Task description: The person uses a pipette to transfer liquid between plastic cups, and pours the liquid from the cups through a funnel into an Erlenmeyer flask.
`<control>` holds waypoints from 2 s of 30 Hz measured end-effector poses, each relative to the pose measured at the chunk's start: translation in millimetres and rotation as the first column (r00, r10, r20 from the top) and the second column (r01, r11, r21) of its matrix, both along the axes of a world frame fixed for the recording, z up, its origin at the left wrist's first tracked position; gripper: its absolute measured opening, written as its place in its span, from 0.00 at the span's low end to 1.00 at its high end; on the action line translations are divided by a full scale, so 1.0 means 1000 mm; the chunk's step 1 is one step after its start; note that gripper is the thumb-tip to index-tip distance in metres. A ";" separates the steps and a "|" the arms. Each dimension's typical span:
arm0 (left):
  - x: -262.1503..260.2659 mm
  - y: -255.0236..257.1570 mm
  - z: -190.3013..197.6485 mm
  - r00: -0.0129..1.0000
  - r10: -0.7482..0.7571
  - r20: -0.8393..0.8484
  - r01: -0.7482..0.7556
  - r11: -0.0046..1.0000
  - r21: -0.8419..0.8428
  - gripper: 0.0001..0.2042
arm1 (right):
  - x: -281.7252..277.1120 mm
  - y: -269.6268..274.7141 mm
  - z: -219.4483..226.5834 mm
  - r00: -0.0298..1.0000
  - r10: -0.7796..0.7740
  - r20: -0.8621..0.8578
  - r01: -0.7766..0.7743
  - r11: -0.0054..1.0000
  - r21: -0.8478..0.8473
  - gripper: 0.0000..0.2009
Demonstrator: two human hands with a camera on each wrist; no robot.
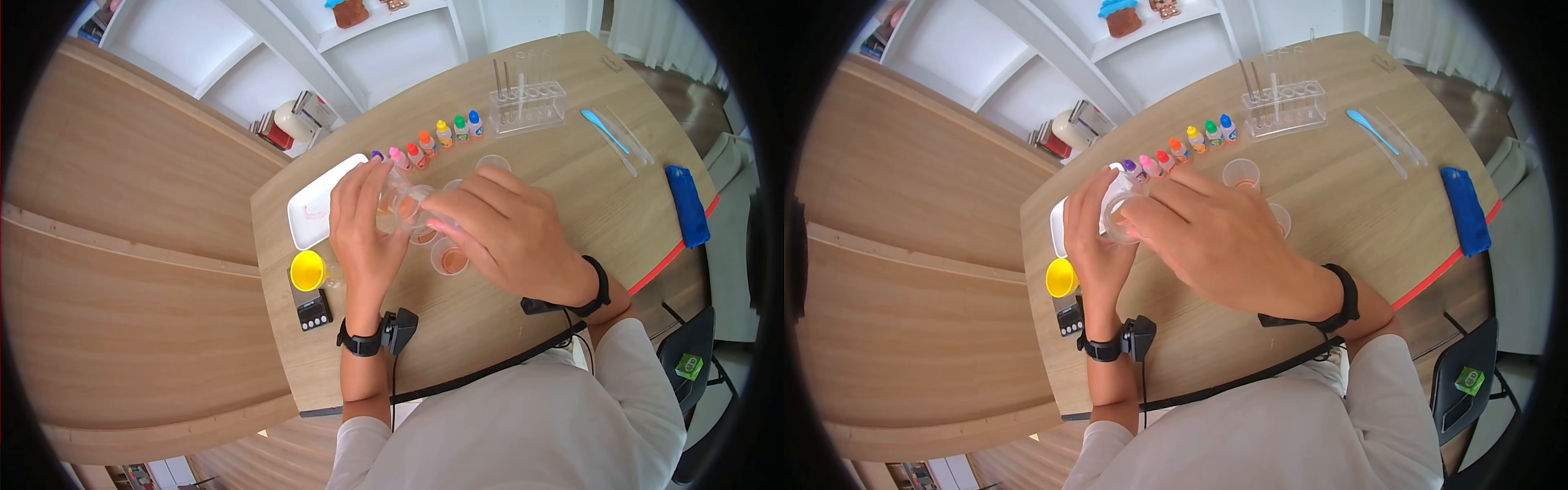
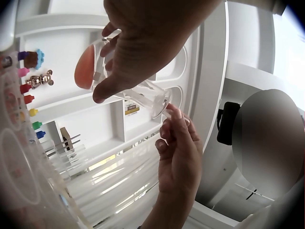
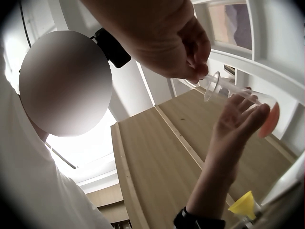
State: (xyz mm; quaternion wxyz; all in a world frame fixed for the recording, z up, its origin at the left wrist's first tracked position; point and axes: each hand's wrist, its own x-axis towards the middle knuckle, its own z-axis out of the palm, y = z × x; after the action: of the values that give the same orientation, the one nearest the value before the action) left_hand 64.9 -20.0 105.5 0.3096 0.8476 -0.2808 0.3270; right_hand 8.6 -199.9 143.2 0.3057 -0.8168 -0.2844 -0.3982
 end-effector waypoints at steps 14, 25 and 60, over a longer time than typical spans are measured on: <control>0.001 0.000 -0.001 1.000 0.028 -0.002 -0.028 1.000 0.008 0.28 | -0.002 0.002 -0.004 0.991 -0.071 0.112 0.076 0.996 -0.046 0.17; 0.002 0.002 -0.002 0.999 0.036 0.028 -0.038 0.998 0.048 0.28 | -0.002 0.007 -0.005 1.000 -0.017 0.018 0.017 1.000 0.001 0.14; 0.004 0.001 -0.005 0.999 -0.037 0.008 0.037 0.998 0.059 0.30 | 0.006 0.008 -0.009 0.998 0.061 0.005 -0.062 0.993 0.104 0.10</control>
State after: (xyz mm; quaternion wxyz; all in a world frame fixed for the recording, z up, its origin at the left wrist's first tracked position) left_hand 68.4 -18.6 100.5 0.2893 0.8494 -0.3073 0.3168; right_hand 15.0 -192.0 134.1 0.3598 -0.7900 -0.2886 -0.4039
